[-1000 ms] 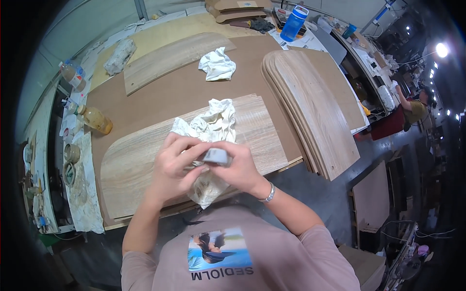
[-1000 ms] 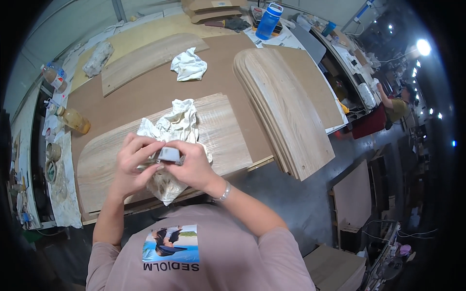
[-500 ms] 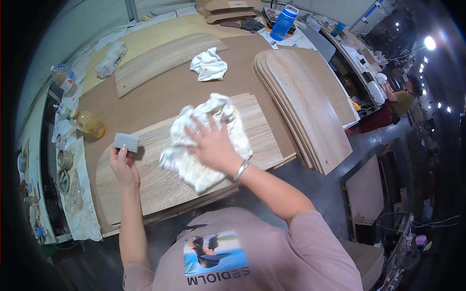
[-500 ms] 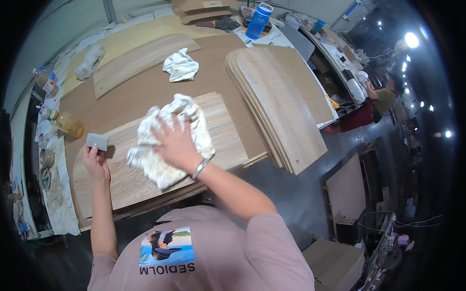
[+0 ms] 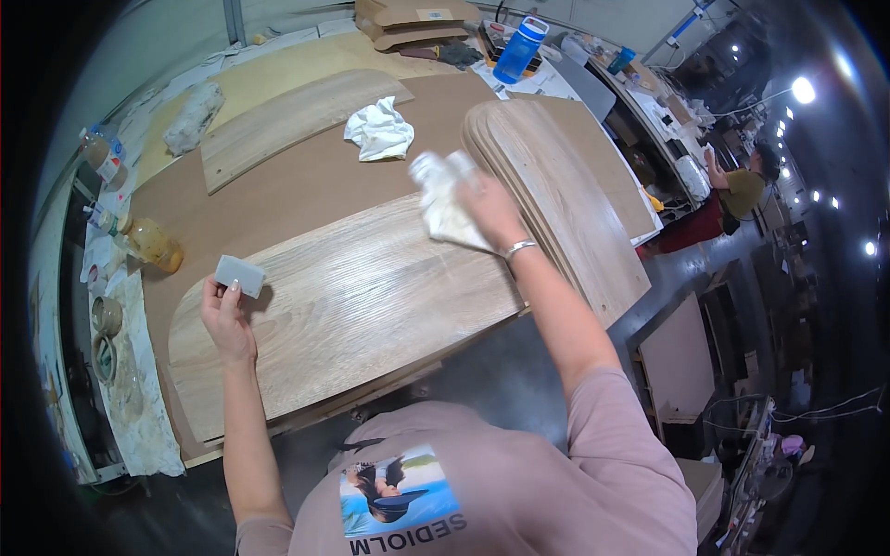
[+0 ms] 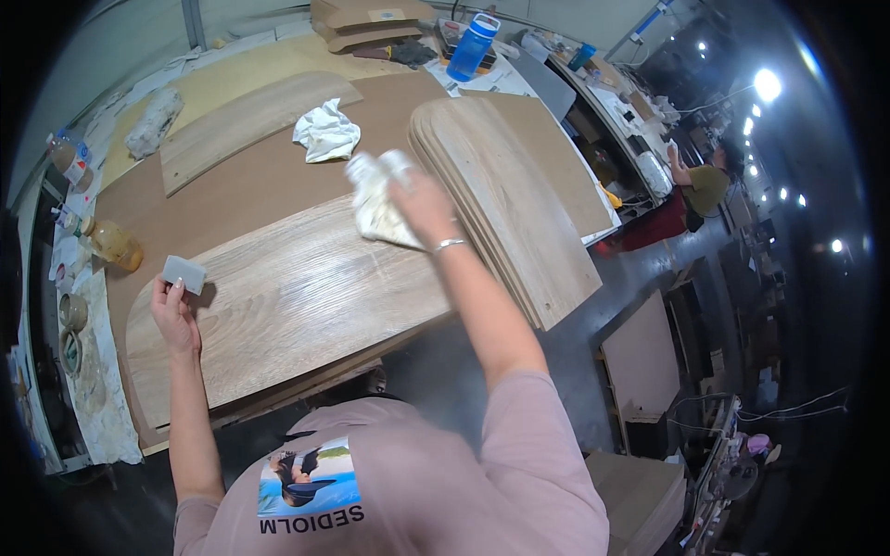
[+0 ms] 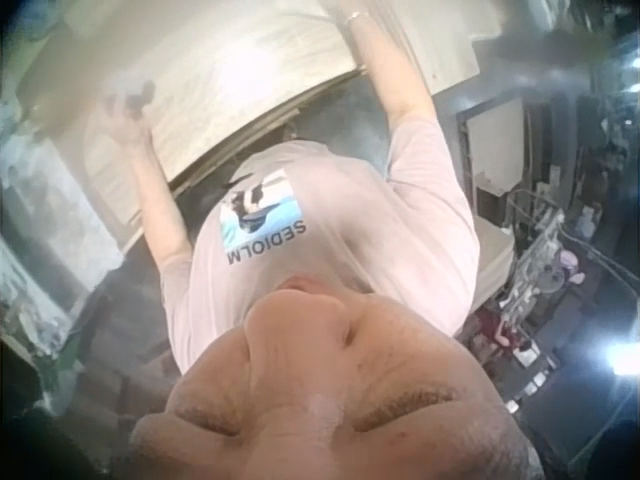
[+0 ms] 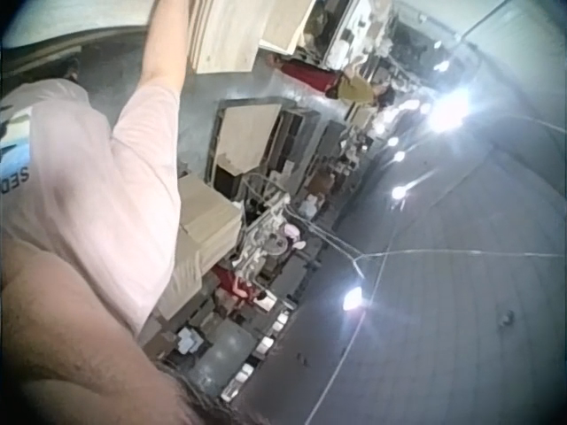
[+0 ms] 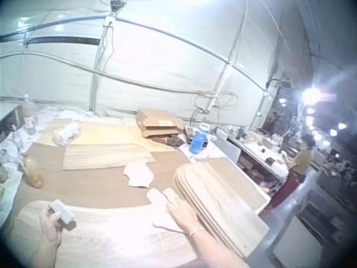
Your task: The person sands several wood boards using a sanding block and wipes them with a cloth.
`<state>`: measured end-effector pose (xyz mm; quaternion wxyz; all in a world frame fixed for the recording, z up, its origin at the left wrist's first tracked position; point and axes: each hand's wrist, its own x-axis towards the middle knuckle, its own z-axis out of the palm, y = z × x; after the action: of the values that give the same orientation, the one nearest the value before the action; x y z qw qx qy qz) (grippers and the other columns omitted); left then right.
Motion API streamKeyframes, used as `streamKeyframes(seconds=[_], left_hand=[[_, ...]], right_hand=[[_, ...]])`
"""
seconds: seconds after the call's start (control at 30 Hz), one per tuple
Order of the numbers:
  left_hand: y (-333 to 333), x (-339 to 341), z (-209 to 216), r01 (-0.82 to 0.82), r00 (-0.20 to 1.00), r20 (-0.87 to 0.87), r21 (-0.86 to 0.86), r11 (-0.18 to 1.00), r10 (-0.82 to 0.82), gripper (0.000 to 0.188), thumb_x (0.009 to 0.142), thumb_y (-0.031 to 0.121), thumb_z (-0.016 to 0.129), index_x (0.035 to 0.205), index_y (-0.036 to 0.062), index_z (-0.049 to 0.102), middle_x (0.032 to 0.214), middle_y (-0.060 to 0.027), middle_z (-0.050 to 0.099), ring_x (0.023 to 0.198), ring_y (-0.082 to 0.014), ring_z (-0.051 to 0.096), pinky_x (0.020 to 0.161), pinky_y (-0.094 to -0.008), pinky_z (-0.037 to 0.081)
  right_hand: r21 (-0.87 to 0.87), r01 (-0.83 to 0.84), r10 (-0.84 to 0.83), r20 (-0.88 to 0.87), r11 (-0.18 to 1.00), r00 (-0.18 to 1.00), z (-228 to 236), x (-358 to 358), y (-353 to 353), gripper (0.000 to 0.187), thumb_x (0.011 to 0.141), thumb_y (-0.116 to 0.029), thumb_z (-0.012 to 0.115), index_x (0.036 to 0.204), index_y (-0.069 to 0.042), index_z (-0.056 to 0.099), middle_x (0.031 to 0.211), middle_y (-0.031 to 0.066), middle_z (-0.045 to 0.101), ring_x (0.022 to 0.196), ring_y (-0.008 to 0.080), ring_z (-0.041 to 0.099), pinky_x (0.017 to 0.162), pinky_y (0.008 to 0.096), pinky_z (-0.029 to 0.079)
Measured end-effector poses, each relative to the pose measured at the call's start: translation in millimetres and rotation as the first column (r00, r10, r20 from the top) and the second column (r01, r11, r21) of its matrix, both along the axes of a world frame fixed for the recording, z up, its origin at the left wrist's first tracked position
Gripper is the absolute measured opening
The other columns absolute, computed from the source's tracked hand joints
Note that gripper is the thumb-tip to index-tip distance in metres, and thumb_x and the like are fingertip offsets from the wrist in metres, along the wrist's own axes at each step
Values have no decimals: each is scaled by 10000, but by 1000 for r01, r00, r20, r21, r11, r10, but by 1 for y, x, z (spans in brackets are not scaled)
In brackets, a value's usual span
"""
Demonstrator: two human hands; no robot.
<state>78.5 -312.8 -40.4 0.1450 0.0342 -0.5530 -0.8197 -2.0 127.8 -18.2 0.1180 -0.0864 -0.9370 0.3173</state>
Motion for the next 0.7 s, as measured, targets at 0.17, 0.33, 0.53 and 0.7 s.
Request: streamKeyframes(seconds=[0.17,0.33,0.53,0.7], left_hand=[[-2,1,-5,2,1000,-5,-16,1000,-2,214,928,77,611,1119,-5,559,1064,-74,608,982,-143,573,892,-305,458],[-7,-4,-15,40,999,-11,-62,997,-41,203,934,73,606,1119,0,563,1054,-67,614,977,-140,583,874,-302,461],[-19,-10,-23,32,999,-12,-12,999,-32,189,954,61,584,1128,-7,556,1078,-78,607,997,-153,588,902,-317,464],[-20,-10,-22,17,1000,11,-23,1000,-17,185,963,74,587,1123,-11,550,1072,-77,600,1001,-152,583,914,-323,462]], right_hand=[[226,158,-179,76,961,981,-5,-12,24,305,858,-221,589,1051,-5,682,1034,267,684,976,445,652,871,529,503],[108,1,40,-383,994,923,17,31,6,332,749,75,533,1037,14,686,1008,252,689,974,405,660,860,472,517],[231,-637,677,-259,736,688,3,177,-141,478,715,38,642,1189,-21,649,1275,200,630,1229,343,592,1034,424,491],[339,-117,235,-334,933,913,-26,177,-1,437,793,-216,803,1161,-15,678,1148,161,697,1090,331,671,959,422,527]])
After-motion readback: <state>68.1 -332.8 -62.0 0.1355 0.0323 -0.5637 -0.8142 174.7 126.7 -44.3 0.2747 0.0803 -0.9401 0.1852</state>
